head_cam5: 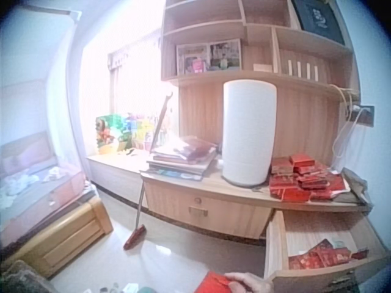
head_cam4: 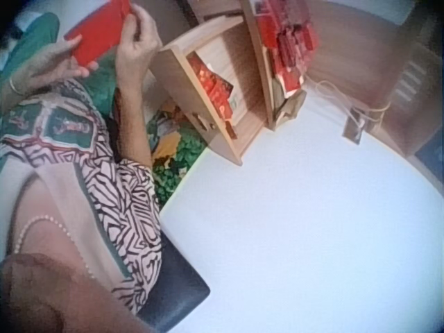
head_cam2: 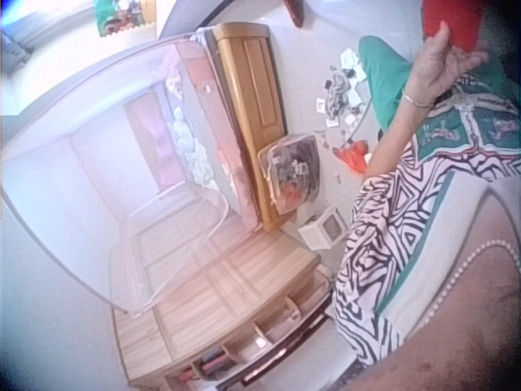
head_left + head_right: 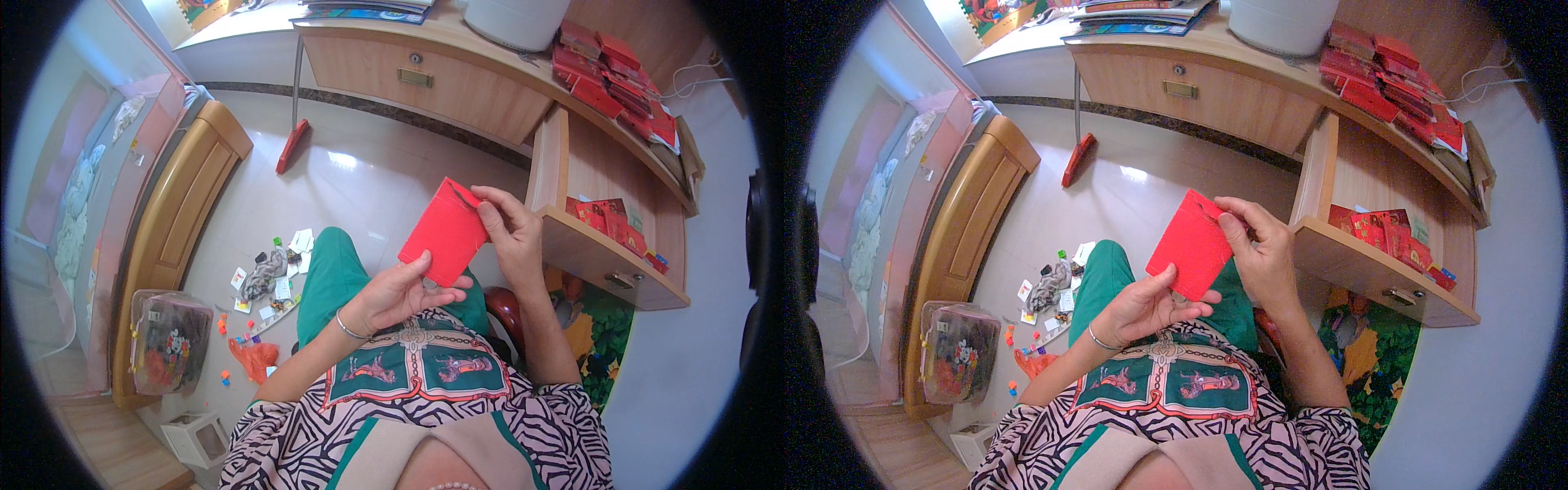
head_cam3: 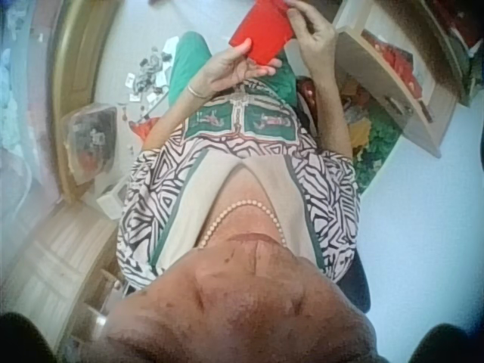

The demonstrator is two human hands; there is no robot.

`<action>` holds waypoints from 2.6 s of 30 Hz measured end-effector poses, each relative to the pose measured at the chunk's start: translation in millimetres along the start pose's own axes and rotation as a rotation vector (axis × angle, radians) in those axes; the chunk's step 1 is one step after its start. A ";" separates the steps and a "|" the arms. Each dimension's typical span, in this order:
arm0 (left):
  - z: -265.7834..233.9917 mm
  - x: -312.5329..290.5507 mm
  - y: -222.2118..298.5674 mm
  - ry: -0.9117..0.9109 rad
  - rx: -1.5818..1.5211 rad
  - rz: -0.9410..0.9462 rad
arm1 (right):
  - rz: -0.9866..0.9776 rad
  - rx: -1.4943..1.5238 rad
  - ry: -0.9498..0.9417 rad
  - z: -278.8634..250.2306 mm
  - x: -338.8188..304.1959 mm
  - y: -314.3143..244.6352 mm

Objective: The person sits on the floor and opens a drawer to retrieve red envelopes and other items. They handle a blue box, then repeatedly take stacks of red envelopes from the drawer, place them on the desk, and sort through them. They also handle a brown paper bag and a small coin, placing items back into the drawer or on the desk.

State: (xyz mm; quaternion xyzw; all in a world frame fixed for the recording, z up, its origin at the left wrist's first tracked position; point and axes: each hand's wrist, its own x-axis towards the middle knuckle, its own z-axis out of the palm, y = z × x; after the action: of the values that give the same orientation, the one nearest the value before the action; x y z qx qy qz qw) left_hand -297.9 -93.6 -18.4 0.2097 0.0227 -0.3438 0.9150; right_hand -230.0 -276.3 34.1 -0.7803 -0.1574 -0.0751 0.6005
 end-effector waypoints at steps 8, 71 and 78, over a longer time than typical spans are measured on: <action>3.9 0.1 -0.6 0.025 0.042 0.031 | -0.166 -0.219 0.065 2.8 -1.3 -2.9; 15.6 7.5 -6.9 0.087 0.191 0.053 | 0.189 0.446 -0.014 -11.4 -2.0 11.9; 16.5 4.4 4.8 0.085 0.201 0.062 | 0.292 0.326 -0.250 -16.7 0.1 8.5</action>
State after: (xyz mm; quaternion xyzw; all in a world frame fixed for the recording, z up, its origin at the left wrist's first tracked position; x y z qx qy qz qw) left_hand -293.2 -99.7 -2.4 0.3154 0.0204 -0.3067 0.8978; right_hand -225.8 -294.3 30.8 -0.6908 -0.1259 0.1360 0.6989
